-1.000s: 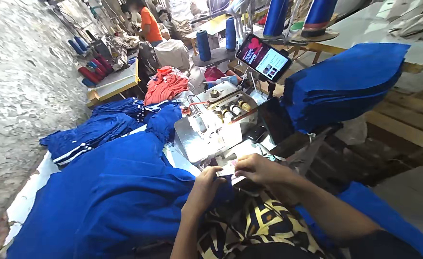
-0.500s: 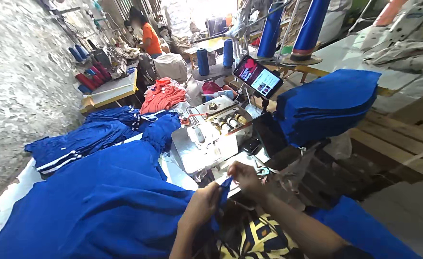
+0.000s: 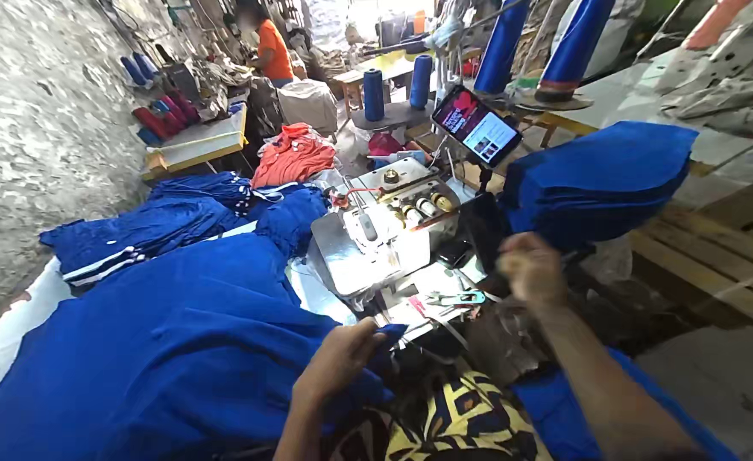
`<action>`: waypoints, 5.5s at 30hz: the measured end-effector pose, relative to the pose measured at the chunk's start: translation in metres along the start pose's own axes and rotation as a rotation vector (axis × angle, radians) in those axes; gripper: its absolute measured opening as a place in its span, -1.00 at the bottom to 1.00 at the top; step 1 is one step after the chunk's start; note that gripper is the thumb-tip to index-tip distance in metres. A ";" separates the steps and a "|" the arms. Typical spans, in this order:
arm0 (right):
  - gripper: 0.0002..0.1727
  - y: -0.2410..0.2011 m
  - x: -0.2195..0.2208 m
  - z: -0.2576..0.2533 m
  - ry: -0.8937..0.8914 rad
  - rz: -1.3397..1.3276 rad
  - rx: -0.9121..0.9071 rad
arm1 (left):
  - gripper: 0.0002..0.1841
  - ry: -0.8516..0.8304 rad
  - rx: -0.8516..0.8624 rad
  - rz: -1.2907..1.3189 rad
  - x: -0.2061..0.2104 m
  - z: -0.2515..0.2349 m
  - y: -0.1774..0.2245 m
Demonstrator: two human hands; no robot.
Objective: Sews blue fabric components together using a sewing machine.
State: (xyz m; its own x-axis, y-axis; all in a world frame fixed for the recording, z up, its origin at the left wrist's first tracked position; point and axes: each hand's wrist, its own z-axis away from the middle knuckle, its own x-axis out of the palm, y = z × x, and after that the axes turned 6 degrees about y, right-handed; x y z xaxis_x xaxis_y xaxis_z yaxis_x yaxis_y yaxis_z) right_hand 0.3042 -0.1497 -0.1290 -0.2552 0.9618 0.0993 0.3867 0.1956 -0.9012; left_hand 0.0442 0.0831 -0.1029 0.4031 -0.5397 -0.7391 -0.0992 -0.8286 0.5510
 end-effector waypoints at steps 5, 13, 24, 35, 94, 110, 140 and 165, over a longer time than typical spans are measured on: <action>-0.64 -0.006 -0.145 -0.007 0.386 0.564 0.002 | -0.79 0.337 -0.140 -0.234 -0.034 0.024 -0.044; -0.63 -0.019 -0.092 0.037 -0.693 1.034 0.383 | -0.86 0.332 0.233 0.226 -0.028 -0.032 0.001; -0.53 -0.016 0.119 0.079 -0.745 -0.220 0.237 | -0.77 0.211 0.008 -0.093 -0.021 -0.066 -0.004; -0.86 0.009 0.140 0.066 -0.559 -0.038 0.278 | -0.80 0.260 -0.200 -0.133 0.002 -0.077 -0.039; -0.88 0.029 0.116 0.096 -0.412 -0.160 0.335 | -0.46 0.681 -0.224 -0.678 0.107 -0.060 0.001; -0.78 0.019 0.118 0.085 -0.317 -0.210 0.241 | -0.57 0.595 -0.289 -0.472 0.088 -0.074 0.009; -0.59 -0.024 0.124 0.062 -0.654 0.020 0.410 | -0.53 0.586 -0.886 0.015 -0.030 -0.114 -0.103; -0.70 -0.023 0.122 0.007 -0.934 0.503 0.133 | -0.74 0.303 -0.350 -0.159 -0.008 -0.074 -0.037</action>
State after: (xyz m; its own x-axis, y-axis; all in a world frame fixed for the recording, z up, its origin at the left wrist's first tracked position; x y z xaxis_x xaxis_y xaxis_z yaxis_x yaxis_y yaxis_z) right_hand 0.2580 -0.0383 -0.0995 -0.6930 0.3869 -0.6083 0.5514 -0.2592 -0.7930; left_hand 0.1115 0.1286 -0.0888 0.6403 -0.3000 -0.7071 0.2757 -0.7695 0.5761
